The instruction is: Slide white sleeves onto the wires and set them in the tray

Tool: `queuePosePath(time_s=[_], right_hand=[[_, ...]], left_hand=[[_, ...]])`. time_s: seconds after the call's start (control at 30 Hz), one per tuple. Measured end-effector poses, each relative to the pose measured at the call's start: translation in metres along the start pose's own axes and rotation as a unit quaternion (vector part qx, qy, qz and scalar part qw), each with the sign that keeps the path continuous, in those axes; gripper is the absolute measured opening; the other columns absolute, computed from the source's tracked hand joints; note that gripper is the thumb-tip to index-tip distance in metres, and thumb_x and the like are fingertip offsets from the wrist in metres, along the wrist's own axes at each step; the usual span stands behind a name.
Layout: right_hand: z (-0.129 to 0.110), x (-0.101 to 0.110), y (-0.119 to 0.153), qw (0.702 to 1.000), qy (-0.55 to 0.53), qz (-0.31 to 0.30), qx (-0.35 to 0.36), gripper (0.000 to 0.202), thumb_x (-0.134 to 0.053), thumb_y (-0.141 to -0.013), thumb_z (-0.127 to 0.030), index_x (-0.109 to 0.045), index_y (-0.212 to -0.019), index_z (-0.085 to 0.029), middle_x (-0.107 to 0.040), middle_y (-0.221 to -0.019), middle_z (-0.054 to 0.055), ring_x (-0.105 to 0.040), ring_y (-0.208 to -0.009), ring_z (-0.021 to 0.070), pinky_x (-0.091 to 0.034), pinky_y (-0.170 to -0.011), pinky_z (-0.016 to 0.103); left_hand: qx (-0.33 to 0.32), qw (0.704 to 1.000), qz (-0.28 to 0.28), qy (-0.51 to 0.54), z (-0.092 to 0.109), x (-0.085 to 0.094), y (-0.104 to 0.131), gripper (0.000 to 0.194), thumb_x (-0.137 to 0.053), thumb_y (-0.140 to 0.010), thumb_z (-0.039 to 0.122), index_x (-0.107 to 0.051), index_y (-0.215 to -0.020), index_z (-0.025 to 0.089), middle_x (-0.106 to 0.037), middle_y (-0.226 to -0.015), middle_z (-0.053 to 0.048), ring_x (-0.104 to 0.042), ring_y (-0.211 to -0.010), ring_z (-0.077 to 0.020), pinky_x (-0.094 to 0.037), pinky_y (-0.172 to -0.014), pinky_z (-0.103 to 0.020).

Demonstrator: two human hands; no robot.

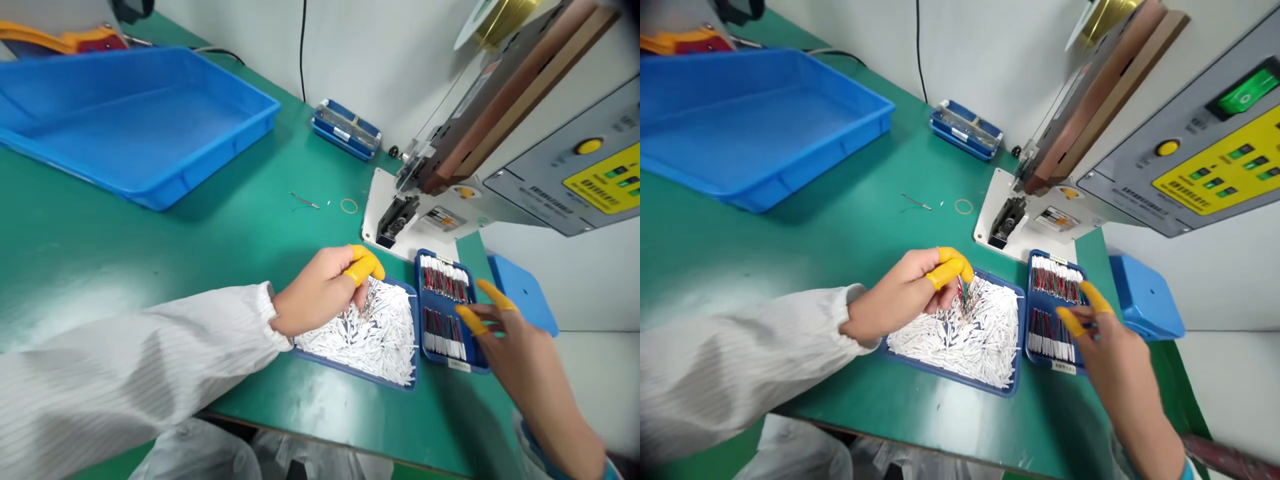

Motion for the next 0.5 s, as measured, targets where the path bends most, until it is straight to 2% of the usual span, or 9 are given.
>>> queuePosePath(time_s=[0.03, 0.07, 0.1, 0.2, 0.27, 0.33, 0.4, 0.5], right_hand=[[-0.021, -0.001, 0.001, 0.999, -0.036, 0.005, 0.026, 0.036, -0.062, -0.095, -0.044, -0.071, -0.119, -0.018, -0.081, -0.091, 0.01, -0.073, -0.061, 0.0248, -0.054, -0.053, 0.033], [-0.043, -0.005, 0.002, 0.994, -0.087, -0.016, 0.062, 0.033, -0.063, -0.096, -0.045, -0.074, -0.112, -0.019, -0.081, -0.09, 0.01, -0.075, -0.069, 0.0256, -0.057, -0.058, 0.032], [-0.064, -0.012, 0.003, 0.985, -0.133, -0.049, 0.093, 0.029, -0.062, -0.097, -0.043, -0.075, -0.109, -0.019, -0.081, -0.094, 0.01, -0.076, -0.076, 0.0245, -0.059, -0.064, 0.031], [-0.104, -0.037, 0.002, 0.969, -0.162, -0.096, 0.159, 0.017, -0.069, -0.092, -0.035, -0.072, -0.098, -0.019, -0.077, -0.081, 0.006, -0.067, -0.057, 0.0177, -0.054, -0.056, 0.028], [-0.113, -0.051, -0.001, 0.965, -0.166, -0.108, 0.172, 0.009, -0.069, -0.088, -0.027, -0.069, -0.093, -0.019, -0.074, -0.075, 0.003, -0.061, -0.051, 0.0152, -0.051, -0.052, 0.027], [-0.112, -0.06, -0.004, 0.961, -0.181, -0.122, 0.169, 0.008, -0.065, -0.085, -0.018, -0.068, -0.092, -0.02, -0.071, -0.073, 0.001, -0.06, -0.052, 0.0146, -0.05, -0.053, 0.025], [-0.11, -0.064, -0.004, 0.959, -0.188, -0.136, 0.165, 0.015, -0.059, -0.082, -0.011, -0.068, -0.092, -0.02, -0.069, -0.07, 0.0, -0.059, -0.054, 0.0145, -0.048, -0.054, 0.025], [-0.108, -0.065, -0.002, 0.96, -0.193, -0.107, 0.17, 0.015, -0.054, -0.08, -0.008, -0.063, -0.082, -0.02, -0.064, -0.069, 0.001, -0.056, -0.055, 0.0143, -0.043, -0.053, 0.026]], left_hand=[[-0.008, 0.998, 0.001, -0.067, 0.0, 0.0, 0.001, 0.022, -0.043, -0.1, 0.025, -0.063, -0.098, 0.016, -0.062, -0.065, 0.002, -0.051, -0.052, -0.0087, -0.039, -0.049, -0.019], [-0.022, 0.987, 0.001, -0.157, -0.001, 0.0, 0.003, 0.023, -0.044, -0.1, 0.025, -0.065, -0.095, 0.016, -0.063, -0.066, 0.0, -0.052, -0.053, -0.0099, -0.039, -0.051, -0.021], [-0.043, 0.965, -0.001, -0.26, -0.001, -0.001, 0.005, 0.022, -0.047, -0.098, 0.025, -0.066, -0.09, 0.017, -0.064, -0.067, -0.001, -0.053, -0.053, -0.0112, -0.039, -0.052, -0.023], [-0.125, 0.852, -0.035, -0.507, -0.005, -0.009, 0.012, 0.019, -0.058, -0.09, 0.024, -0.065, -0.075, 0.016, -0.066, -0.071, -0.005, -0.059, -0.058, -0.0168, -0.041, -0.056, -0.028], [-0.167, 0.795, -0.054, -0.581, -0.008, -0.016, 0.018, 0.017, -0.062, -0.089, 0.026, -0.067, -0.076, 0.015, -0.067, -0.079, -0.007, -0.065, -0.067, -0.0218, -0.046, -0.059, -0.032], [-0.2, 0.756, -0.059, -0.621, -0.011, -0.023, 0.023, 0.021, -0.064, -0.09, 0.031, -0.067, -0.078, 0.015, -0.066, -0.087, -0.01, -0.066, -0.081, -0.027, -0.05, -0.063, -0.037], [-0.211, 0.73, -0.067, -0.646, -0.013, -0.027, 0.026, 0.019, -0.064, -0.089, 0.029, -0.067, -0.078, 0.015, -0.064, -0.09, -0.01, -0.064, -0.087, -0.0292, -0.051, -0.065, -0.04], [-0.195, 0.715, -0.088, -0.665, -0.017, -0.029, 0.026, 0.006, -0.064, -0.084, 0.019, -0.066, -0.081, 0.015, -0.063, -0.092, -0.01, -0.061, -0.088, -0.0297, -0.053, -0.066, -0.042]])
Point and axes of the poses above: each hand's wrist, its own y-axis away from the middle knuckle, its own x-axis out of the back of the hand, z = x × y, the point moved 2 cm from there along -y, towards the middle knuckle
